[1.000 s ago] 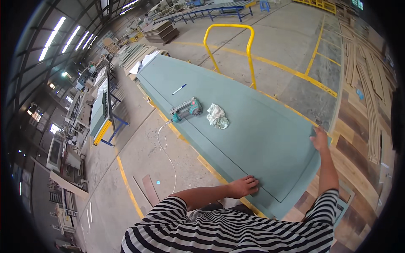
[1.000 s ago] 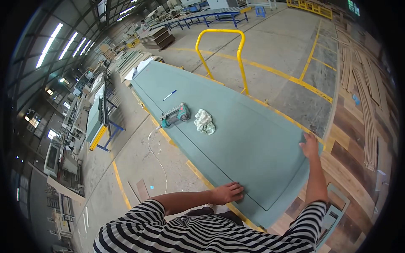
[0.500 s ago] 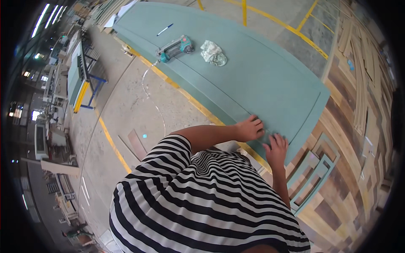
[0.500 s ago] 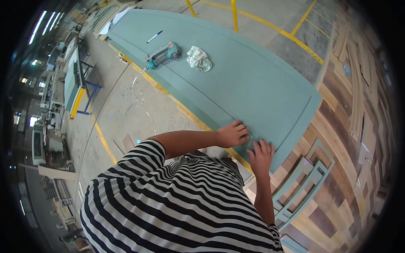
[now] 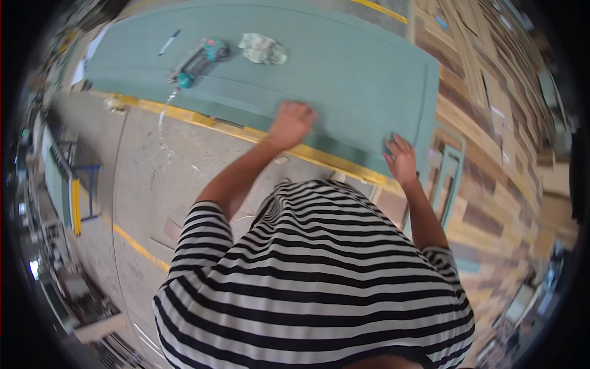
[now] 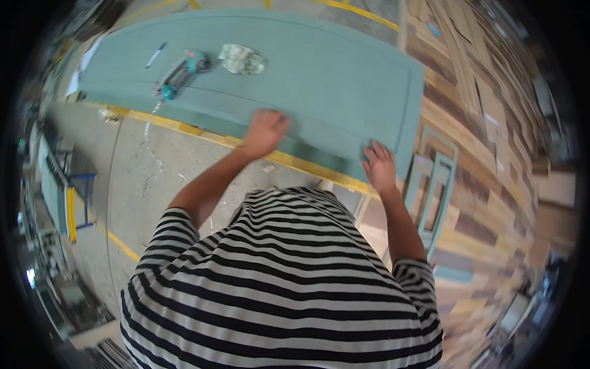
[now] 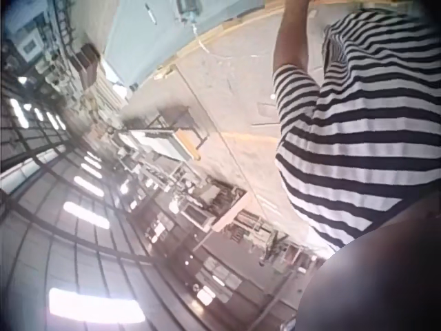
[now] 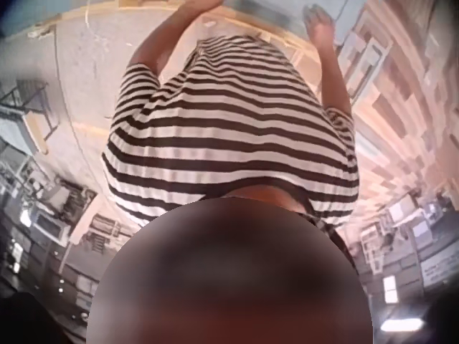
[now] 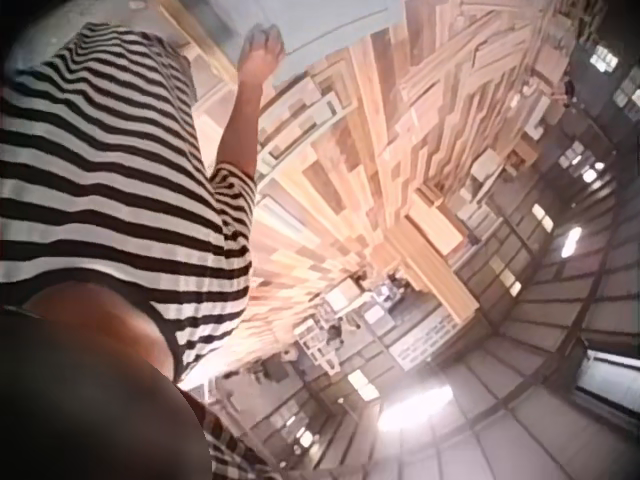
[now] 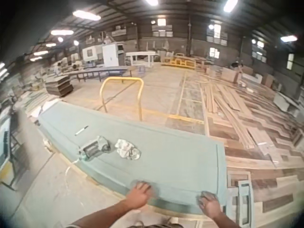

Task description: Assembling a large panel or component using a pneumatic stapler.

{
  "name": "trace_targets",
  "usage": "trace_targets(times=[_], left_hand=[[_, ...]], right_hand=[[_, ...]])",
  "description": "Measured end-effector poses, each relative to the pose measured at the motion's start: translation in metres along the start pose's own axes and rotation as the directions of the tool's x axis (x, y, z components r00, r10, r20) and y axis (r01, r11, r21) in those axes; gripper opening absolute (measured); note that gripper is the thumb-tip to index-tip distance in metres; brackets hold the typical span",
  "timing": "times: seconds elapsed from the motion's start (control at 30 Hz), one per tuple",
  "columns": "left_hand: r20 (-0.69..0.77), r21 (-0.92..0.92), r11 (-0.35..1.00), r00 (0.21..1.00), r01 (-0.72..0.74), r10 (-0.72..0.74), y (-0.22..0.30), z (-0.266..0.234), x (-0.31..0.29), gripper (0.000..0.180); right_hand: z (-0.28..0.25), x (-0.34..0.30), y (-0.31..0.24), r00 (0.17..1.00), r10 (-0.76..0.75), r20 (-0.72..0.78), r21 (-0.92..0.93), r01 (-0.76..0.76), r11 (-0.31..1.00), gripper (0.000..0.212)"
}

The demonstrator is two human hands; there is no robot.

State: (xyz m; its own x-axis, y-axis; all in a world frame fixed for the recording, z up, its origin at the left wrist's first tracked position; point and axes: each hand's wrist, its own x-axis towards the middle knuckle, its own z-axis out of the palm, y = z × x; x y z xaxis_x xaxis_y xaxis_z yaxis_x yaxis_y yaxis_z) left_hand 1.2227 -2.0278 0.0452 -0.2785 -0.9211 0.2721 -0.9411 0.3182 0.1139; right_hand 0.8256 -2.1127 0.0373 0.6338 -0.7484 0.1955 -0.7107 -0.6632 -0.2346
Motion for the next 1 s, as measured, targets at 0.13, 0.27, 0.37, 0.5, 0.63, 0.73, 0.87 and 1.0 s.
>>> trace_targets(times=[0.13, 0.27, 0.37, 0.5, 0.63, 0.73, 0.87, 1.0], left_hand=[[-0.102, -0.123, 0.990, 0.992, 0.067, -0.080, -0.032, -0.012, -0.024, 0.047], [-0.071, -0.139, 0.990, 0.997, 0.031, -0.041, -0.028, -0.006, -0.035, 0.047], [-0.041, -0.172, 0.983, 0.998, -0.057, 0.051, -0.012, 0.000, -0.027, 0.046], [0.024, -0.200, 0.961, 0.980, -0.189, 0.197, 0.022, 0.003, 0.014, 0.044], [0.095, -0.191, 0.932, 0.939, -0.309, 0.331, 0.060, 0.006, 0.067, 0.043], [0.177, -0.189, 0.913, 0.903, -0.361, 0.393, 0.092, 0.012, 0.097, 0.046], [0.270, -0.196, 0.893, 0.853, -0.406, 0.447, 0.130, 0.019, 0.129, 0.049], [0.372, -0.174, 0.914, 0.835, -0.367, 0.406, 0.151, 0.030, 0.142, 0.052]], right_hand=[[0.002, -0.006, -0.010, 0.996, 0.054, -0.077, -0.069, -0.059, 0.996, 0.049], [0.007, -0.036, -0.035, 0.934, 0.309, -0.177, -0.100, -0.330, 0.939, 0.046], [0.009, -0.065, -0.040, 0.749, 0.519, -0.412, 0.146, -0.507, 0.849, 0.039], [0.000, -0.103, -0.023, 0.438, 0.821, -0.366, 0.430, -0.703, 0.567, 0.030], [0.000, -0.118, -0.005, 0.474, 0.780, -0.408, 0.456, -0.635, 0.624, 0.034], [-0.006, -0.109, 0.003, 0.527, 0.736, -0.425, 0.484, -0.555, 0.676, 0.042], [0.003, -0.110, 0.037, 0.621, 0.628, -0.469, 0.456, -0.438, 0.774, 0.040], [0.006, -0.110, 0.059, 0.747, 0.522, -0.411, 0.457, -0.327, 0.827, 0.034]])
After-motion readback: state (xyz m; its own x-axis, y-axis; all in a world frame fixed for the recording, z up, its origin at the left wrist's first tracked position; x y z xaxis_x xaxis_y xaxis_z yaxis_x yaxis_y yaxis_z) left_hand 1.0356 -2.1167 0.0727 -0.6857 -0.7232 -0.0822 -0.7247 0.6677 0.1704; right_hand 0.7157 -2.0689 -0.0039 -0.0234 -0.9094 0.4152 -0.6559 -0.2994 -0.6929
